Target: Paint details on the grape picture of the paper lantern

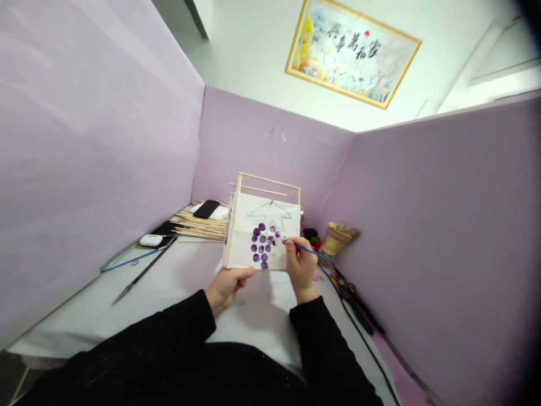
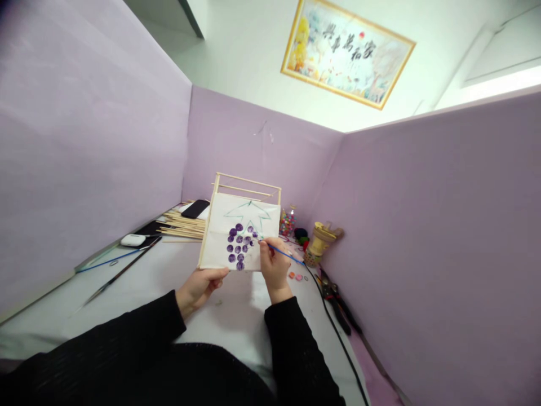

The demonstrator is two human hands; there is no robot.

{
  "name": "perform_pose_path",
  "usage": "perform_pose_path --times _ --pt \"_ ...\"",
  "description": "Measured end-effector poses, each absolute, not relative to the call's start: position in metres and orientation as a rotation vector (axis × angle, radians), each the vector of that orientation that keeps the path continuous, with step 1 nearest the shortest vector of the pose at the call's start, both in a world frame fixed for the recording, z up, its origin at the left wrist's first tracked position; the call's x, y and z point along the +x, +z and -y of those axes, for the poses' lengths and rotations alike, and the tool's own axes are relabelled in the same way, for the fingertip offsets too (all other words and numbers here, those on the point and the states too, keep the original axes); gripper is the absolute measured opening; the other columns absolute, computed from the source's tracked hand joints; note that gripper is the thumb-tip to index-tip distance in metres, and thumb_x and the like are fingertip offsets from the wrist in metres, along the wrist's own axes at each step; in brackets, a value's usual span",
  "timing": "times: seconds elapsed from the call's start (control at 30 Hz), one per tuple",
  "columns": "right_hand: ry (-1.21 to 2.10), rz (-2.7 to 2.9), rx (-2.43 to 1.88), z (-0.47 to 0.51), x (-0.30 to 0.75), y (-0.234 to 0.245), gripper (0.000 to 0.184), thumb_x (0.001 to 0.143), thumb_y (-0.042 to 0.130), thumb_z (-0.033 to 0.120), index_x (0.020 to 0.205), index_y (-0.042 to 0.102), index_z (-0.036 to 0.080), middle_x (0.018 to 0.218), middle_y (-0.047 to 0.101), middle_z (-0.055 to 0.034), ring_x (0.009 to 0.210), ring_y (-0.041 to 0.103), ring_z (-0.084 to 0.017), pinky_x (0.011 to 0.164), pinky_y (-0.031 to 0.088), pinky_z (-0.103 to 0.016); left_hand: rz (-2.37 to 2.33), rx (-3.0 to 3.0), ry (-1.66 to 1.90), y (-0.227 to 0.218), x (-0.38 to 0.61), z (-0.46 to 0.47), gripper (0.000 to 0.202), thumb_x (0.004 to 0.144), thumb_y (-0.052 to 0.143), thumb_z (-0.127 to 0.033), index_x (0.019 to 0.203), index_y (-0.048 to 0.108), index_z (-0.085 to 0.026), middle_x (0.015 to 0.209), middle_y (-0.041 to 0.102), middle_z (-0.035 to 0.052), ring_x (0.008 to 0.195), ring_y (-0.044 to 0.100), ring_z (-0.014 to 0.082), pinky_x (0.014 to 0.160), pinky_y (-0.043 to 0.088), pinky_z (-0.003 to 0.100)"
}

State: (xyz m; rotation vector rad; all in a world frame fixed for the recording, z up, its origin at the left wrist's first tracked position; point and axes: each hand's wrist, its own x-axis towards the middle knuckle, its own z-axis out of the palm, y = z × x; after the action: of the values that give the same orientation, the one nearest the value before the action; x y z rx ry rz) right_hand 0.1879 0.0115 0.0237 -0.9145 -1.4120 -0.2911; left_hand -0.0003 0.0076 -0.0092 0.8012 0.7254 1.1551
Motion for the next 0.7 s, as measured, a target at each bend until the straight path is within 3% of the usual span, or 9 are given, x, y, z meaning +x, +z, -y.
perform_pose_path --times 0.7 --pt "-0.304 1.217 -0.882 -0.0067 0.1865 0.0242 0.009 0.087 0.055 0.024 0.083 0.06 0.019 0.076 0.063 -0.0008 0.072 0.062 -0.016 0.07 0.049 -0.031 -0.728 0.803 1.154 -0.0058 -0.0008 -0.005 0.027 0.046 0.082 -0.017 0.067 0.065 -0.012 0.059 0.057 -0.0018 0.046 0.04 0.0051 0.043 0.029 0.02"
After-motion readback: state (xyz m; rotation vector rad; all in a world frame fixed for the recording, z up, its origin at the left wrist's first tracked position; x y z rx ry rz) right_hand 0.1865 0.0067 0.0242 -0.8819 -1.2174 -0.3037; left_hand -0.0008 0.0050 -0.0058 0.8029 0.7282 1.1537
